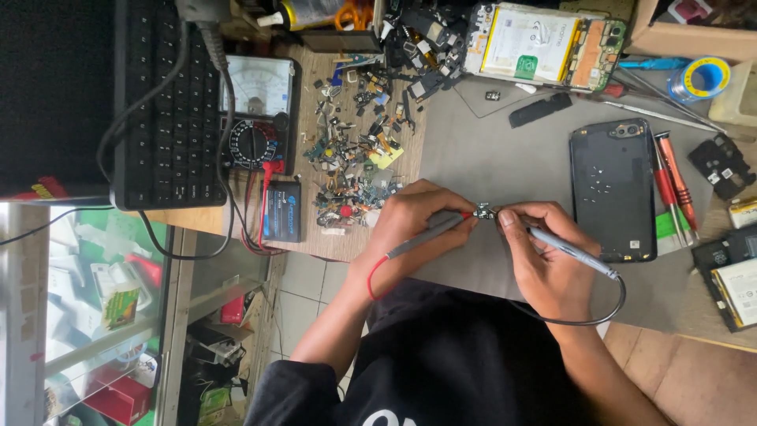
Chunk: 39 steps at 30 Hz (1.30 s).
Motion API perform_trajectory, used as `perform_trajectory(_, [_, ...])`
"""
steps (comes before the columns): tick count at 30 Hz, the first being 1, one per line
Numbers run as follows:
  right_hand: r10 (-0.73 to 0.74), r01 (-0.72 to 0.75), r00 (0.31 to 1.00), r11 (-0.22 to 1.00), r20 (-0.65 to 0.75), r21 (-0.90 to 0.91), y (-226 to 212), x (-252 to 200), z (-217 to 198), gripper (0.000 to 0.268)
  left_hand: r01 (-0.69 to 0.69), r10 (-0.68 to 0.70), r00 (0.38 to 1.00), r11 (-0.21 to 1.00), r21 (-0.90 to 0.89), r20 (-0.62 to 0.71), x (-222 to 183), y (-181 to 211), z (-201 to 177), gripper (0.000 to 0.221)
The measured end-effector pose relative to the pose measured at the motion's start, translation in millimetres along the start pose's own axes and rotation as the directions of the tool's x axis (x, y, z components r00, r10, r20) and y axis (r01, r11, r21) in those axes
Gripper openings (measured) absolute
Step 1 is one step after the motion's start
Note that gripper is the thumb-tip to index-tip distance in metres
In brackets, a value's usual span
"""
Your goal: Testing a small electronic circuit board and phone components using a multimeter.
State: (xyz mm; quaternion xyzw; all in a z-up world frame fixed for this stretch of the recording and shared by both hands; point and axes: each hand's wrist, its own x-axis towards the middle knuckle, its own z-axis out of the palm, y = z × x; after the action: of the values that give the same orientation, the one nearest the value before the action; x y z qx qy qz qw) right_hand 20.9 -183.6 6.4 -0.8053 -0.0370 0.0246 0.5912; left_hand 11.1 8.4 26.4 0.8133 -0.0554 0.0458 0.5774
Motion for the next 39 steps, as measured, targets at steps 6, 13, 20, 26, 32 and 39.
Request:
perform_trajectory(6, [0.031, -0.031, 0.999, 0.999, 0.007, 0.006, 1, 1, 0, 0.008, 0.063, -0.063, 0.998, 0.998, 0.001, -0.006, 0, 2, -1, 0.011])
perform_trajectory(13, [0.04, -0.039, 0.999, 0.998, 0.008, -0.048, -1, 0, 0, 0.008, 0.085, -0.085, 0.996, 0.996, -0.028, 0.008, 3, 1, -3, 0.012])
perform_trajectory(20, [0.011, -0.011, 1.0, 1.0, 0.01, -0.018, -3, 0, 0, 0.01, 0.119, -0.116, 0.99, 0.992, -0.031, 0.076, 6, 1, -7, 0.015])
perform_trajectory(26, [0.014, -0.014, 1.0, 1.0, 0.009, -0.016, -4, 1, 0, 0.01, 0.13, -0.128, 0.987, 0.991, -0.011, 0.095, 6, 0, -8, 0.016])
perform_trajectory(32, [0.013, -0.013, 1.0, 1.0, 0.007, 0.007, -3, 1, 1, 0.009, 0.128, -0.127, 0.987, 0.992, -0.007, 0.1, 6, 2, -9, 0.015])
perform_trajectory(39, [0.022, -0.022, 1.0, 1.0, 0.008, -0.003, -5, 1, -1, 0.009, 0.141, -0.143, 0.984, 0.99, 0.025, 0.109, 8, 4, -7, 0.015])
